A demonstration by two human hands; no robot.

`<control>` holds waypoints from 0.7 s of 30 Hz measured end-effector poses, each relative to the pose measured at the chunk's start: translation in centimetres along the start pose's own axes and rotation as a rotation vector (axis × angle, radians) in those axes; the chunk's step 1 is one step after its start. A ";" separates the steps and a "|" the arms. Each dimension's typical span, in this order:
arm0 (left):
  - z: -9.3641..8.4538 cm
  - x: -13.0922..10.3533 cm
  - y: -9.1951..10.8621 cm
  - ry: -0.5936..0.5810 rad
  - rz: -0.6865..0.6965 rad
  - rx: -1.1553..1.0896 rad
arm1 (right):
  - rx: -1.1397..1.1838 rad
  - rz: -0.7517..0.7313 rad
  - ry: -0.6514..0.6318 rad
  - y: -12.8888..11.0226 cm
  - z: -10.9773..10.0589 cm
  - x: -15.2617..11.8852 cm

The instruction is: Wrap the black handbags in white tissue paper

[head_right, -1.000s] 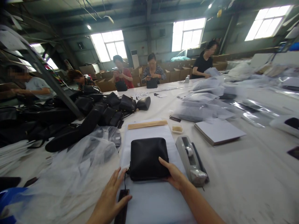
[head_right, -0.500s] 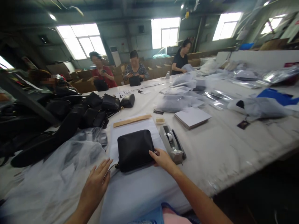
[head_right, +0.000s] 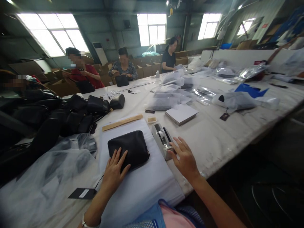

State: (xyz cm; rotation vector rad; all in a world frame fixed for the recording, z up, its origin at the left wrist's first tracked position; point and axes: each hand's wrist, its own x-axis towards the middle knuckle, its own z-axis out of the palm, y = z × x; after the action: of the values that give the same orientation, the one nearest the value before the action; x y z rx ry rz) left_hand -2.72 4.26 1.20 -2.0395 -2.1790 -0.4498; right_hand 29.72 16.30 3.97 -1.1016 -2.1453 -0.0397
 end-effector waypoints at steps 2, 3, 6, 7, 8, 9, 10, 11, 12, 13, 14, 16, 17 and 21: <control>0.1 -0.1 0.0 0.001 -0.009 -0.001 | -0.023 0.007 -0.034 1.3 1.1 1.8; 0.2 -0.2 0.0 0.001 -0.014 0.000 | -0.027 0.008 -0.053 1.9 1.8 3.1; 0.5 -0.2 -0.1 0.016 -0.022 0.001 | -0.044 0.012 -0.142 3.9 4.6 8.4; 0.6 -0.2 -0.2 0.026 -0.022 0.002 | -0.057 0.014 -0.194 4.5 5.7 10.4; 0.8 -0.3 -0.2 0.037 -0.021 0.003 | -0.075 0.015 -0.268 5.0 6.9 12.4; 1.0 -0.3 -0.2 0.047 -0.020 0.005 | -0.092 0.014 -0.359 5.4 8.1 14.4; 1.1 -0.3 -0.3 0.058 -0.020 0.010 | -0.106 0.011 -0.454 5.7 9.3 16.2; 1.3 -0.4 -0.3 0.067 -0.020 0.017 | -0.116 0.005 -0.543 6.0 10.5 17.9; 1.4 -0.4 -0.4 0.075 -0.018 0.025 | -0.121 0.001 -0.615 6.2 11.7 19.4; 1.5 -0.5 -0.4 0.079 -0.015 0.034 | -0.121 -0.001 -0.670 6.4 12.9 20.6; 1.5 -0.5 -0.5 0.082 -0.011 0.046 | -0.118 -0.002 -0.707 6.6 14.0 21.7; 1.7 -0.6 -0.7 0.085 0.002 0.071 | -0.114 -0.004 -0.764 7.1 16.0 23.2; 1.8 -0.6 -0.9 0.085 0.010 0.084 | -0.114 -0.007 -0.793 7.3 16.9 23.7; 2.4 -0.5 -1.8 0.092 0.068 0.123 | -0.122 -0.050 -0.852 8.3 19.4 24.1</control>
State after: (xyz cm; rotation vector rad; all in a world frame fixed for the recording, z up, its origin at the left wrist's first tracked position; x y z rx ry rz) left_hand -4.21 4.38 -1.46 -1.9807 -2.0261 -0.3839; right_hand 15.28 44.78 1.81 -1.2770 -2.9483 0.3384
